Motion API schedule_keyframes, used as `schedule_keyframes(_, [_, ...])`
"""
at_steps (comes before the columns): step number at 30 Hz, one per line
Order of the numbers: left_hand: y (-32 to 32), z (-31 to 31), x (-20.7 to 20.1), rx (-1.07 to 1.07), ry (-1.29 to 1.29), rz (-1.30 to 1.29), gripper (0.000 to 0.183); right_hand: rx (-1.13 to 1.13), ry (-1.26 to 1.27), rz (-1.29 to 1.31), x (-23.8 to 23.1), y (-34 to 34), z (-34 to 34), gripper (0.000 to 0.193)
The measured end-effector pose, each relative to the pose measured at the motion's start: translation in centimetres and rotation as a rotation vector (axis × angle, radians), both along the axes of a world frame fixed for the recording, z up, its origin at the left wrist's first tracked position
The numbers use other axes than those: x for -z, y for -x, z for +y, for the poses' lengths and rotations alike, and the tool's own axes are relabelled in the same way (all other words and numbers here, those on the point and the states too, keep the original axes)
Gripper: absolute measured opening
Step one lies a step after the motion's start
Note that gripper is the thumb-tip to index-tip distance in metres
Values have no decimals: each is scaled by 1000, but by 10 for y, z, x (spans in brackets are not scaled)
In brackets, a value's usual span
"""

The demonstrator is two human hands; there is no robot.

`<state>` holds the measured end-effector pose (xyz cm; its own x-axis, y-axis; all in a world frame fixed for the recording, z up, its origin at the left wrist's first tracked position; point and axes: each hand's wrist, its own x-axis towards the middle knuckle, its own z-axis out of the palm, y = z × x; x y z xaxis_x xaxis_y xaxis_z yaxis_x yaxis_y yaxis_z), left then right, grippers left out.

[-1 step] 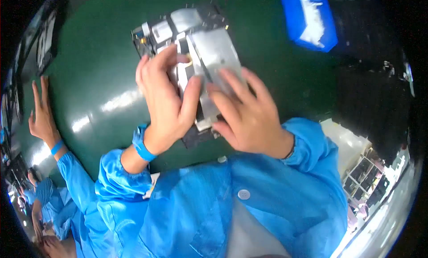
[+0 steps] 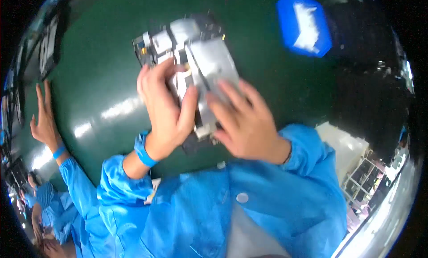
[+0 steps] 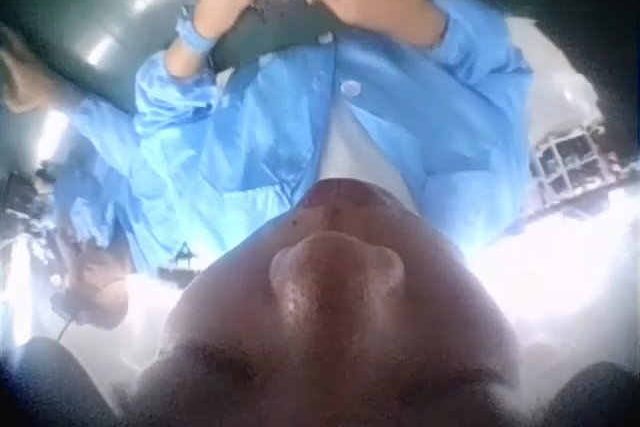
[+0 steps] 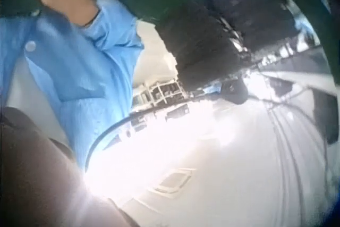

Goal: The person assembles tablet devices on an assembly line by attaching ribbon cables and adhesive strips onto the chassis by hand, pressing them down, and placing each assembled unit along the conveyor belt.

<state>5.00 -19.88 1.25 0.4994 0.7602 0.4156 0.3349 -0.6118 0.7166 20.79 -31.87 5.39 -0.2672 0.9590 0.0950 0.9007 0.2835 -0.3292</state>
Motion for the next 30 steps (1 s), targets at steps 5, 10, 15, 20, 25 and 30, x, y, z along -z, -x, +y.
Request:
schedule_keyframes(5, [-1,-8,12,-9,109,-101,53,21,-55,44,8,1,-19,63])
schedule_keyframes(10, [17,-13,4,-109,-29,-146,64,33,-108,264,22,-14,17,58])
schedule_keyframes(15, [75,-46,-4,-103,49,663,65,276,-80,450,52,-33,17,72])
schedule_keyframes(20, [73,-74,2,71,271,308,81,358,66,1083,64,-17,22,69])
schedule_keyframes(25, [41,-46,-22,4,696,-628,86,278,131,1740,35,-12,55,66])
schedule_keyframes(30, [17,32,-29,74,896,-866,63,350,33,1781,66,-30,67,59])
